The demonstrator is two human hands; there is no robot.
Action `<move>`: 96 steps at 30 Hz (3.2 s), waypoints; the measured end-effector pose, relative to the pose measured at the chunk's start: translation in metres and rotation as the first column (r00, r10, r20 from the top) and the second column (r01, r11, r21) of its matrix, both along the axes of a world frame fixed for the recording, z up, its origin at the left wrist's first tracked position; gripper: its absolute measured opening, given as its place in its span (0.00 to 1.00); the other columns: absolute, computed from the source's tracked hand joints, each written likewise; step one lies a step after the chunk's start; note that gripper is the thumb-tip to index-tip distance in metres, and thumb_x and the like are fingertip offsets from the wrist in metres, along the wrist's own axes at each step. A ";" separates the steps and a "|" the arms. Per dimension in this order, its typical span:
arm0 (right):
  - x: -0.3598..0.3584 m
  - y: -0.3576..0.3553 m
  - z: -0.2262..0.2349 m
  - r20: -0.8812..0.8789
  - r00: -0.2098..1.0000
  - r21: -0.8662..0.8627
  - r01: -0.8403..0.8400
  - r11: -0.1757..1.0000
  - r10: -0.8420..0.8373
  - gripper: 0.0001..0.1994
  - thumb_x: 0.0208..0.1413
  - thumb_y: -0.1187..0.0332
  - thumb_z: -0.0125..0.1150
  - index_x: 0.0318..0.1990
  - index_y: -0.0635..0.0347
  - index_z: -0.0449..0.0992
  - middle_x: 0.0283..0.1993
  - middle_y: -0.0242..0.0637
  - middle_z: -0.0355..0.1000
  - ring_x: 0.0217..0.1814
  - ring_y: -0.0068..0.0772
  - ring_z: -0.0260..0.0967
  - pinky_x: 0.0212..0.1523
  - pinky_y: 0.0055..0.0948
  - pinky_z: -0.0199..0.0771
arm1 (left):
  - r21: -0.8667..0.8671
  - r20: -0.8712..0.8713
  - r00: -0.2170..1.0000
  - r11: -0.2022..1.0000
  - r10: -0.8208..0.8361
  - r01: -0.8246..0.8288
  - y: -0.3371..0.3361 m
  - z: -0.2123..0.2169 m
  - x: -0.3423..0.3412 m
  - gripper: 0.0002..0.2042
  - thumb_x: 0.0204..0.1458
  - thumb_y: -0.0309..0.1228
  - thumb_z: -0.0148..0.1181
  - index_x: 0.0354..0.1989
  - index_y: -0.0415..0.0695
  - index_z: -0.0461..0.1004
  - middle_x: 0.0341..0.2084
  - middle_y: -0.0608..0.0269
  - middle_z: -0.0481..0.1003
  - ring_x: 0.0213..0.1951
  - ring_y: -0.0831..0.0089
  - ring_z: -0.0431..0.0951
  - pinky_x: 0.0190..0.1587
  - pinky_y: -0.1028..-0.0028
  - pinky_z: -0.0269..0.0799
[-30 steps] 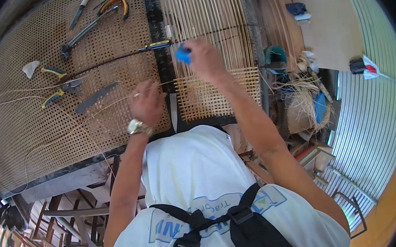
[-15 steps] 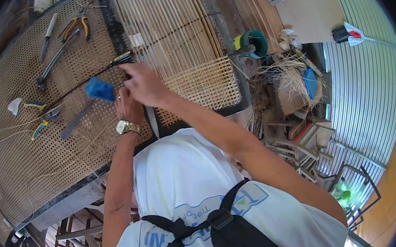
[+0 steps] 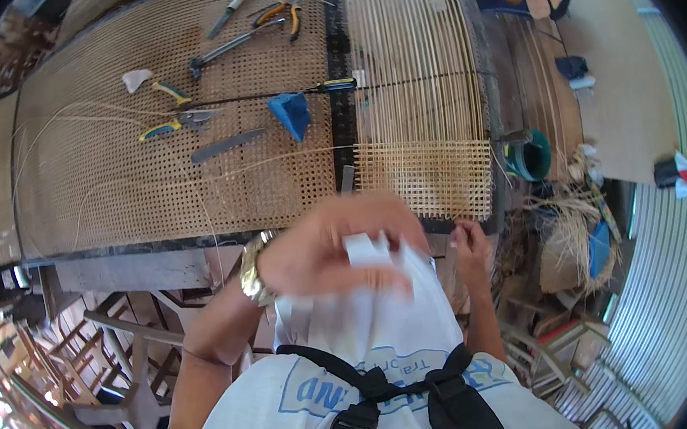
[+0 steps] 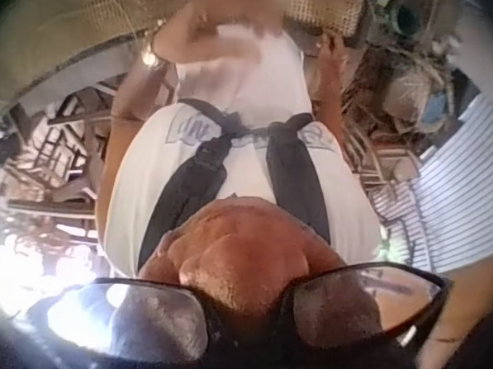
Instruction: Repairing a woven rattan chair seat by weaving new strips through the frame and securing them.
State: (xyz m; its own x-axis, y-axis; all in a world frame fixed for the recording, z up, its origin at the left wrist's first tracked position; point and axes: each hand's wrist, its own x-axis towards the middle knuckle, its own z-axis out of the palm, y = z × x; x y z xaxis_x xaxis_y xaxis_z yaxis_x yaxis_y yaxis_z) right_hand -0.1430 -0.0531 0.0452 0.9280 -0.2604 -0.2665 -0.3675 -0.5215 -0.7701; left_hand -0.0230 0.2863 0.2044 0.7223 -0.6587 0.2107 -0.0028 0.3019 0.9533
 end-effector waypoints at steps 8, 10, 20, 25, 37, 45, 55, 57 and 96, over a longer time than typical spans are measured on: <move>-0.094 -0.115 -0.067 -0.210 0.950 0.068 -0.220 0.973 0.230 0.08 0.66 0.71 0.56 0.48 0.63 0.77 0.34 0.33 0.75 0.34 0.21 0.73 0.36 0.23 0.75 | -0.694 0.297 0.882 0.552 -0.364 0.462 -0.094 0.078 -0.071 0.11 0.62 0.29 0.62 0.45 0.32 0.79 0.43 0.46 0.77 0.37 0.56 0.78 0.38 0.64 0.75; -0.099 -0.138 -0.079 -0.235 0.945 0.023 -0.227 0.974 0.226 0.09 0.66 0.70 0.56 0.48 0.64 0.77 0.34 0.33 0.76 0.33 0.22 0.73 0.35 0.24 0.75 | -0.843 -0.068 0.941 0.524 -0.333 0.124 -0.121 0.068 -0.135 0.11 0.62 0.28 0.61 0.45 0.31 0.78 0.42 0.48 0.77 0.37 0.58 0.78 0.38 0.64 0.74; -0.108 -0.153 -0.116 -0.212 0.939 0.108 -0.254 0.961 0.272 0.09 0.66 0.70 0.57 0.47 0.63 0.79 0.34 0.34 0.77 0.33 0.23 0.75 0.35 0.24 0.75 | -0.599 0.195 0.916 0.697 -0.349 0.393 -0.169 0.093 -0.134 0.09 0.63 0.28 0.58 0.39 0.33 0.80 0.35 0.51 0.78 0.34 0.56 0.77 0.36 0.63 0.71; -0.105 -0.147 -0.107 -0.132 0.936 0.065 -0.321 0.945 0.327 0.09 0.64 0.69 0.59 0.47 0.61 0.80 0.32 0.38 0.79 0.33 0.27 0.77 0.36 0.29 0.77 | -0.555 0.084 0.923 0.751 -0.376 0.357 -0.179 0.088 -0.164 0.09 0.62 0.29 0.61 0.39 0.33 0.79 0.35 0.51 0.78 0.35 0.60 0.78 0.36 0.66 0.72; -0.126 -0.159 -0.098 -0.085 0.984 0.065 -0.152 0.986 0.157 0.08 0.61 0.69 0.61 0.45 0.61 0.80 0.37 0.46 0.80 0.37 0.39 0.79 0.40 0.34 0.77 | -0.727 -0.057 0.959 0.670 -0.279 0.152 -0.222 0.094 -0.156 0.18 0.61 0.34 0.64 0.44 0.27 0.74 0.36 0.48 0.77 0.30 0.63 0.78 0.33 0.68 0.74; -0.133 -0.165 -0.093 -0.037 0.987 0.035 -0.154 0.987 0.156 0.08 0.61 0.71 0.61 0.45 0.62 0.79 0.36 0.44 0.80 0.36 0.36 0.79 0.40 0.34 0.76 | -0.712 0.065 0.899 0.610 -0.434 0.346 -0.226 0.086 -0.154 0.15 0.58 0.30 0.67 0.40 0.26 0.74 0.28 0.48 0.75 0.30 0.61 0.79 0.30 0.69 0.76; -0.110 -0.170 -0.135 -0.009 0.963 0.029 -0.267 0.963 0.268 0.08 0.63 0.70 0.60 0.46 0.63 0.79 0.33 0.38 0.79 0.34 0.25 0.76 0.36 0.27 0.75 | -0.552 -0.043 0.907 0.766 -0.420 0.329 -0.201 0.106 -0.164 0.12 0.55 0.25 0.69 0.42 0.30 0.75 0.36 0.46 0.78 0.36 0.53 0.80 0.35 0.63 0.76; -0.108 -0.162 -0.124 -0.011 0.946 -0.003 -0.325 0.946 0.325 0.09 0.63 0.69 0.61 0.47 0.62 0.79 0.34 0.39 0.79 0.34 0.25 0.75 0.36 0.27 0.75 | -0.474 -0.078 0.937 0.840 -0.341 0.266 -0.197 0.103 -0.176 0.15 0.53 0.28 0.72 0.43 0.31 0.76 0.38 0.46 0.78 0.38 0.51 0.80 0.36 0.63 0.76; 0.450 0.385 -0.061 0.293 0.268 -0.627 -0.671 0.396 0.918 0.17 0.63 0.58 0.62 0.55 0.54 0.74 0.56 0.40 0.72 0.59 0.41 0.69 0.54 0.40 0.73 | 0.635 -0.246 0.110 0.246 0.963 -0.732 0.083 -0.214 -0.055 0.09 0.63 0.33 0.62 0.38 0.41 0.72 0.24 0.73 0.70 0.26 0.84 0.66 0.28 0.78 0.64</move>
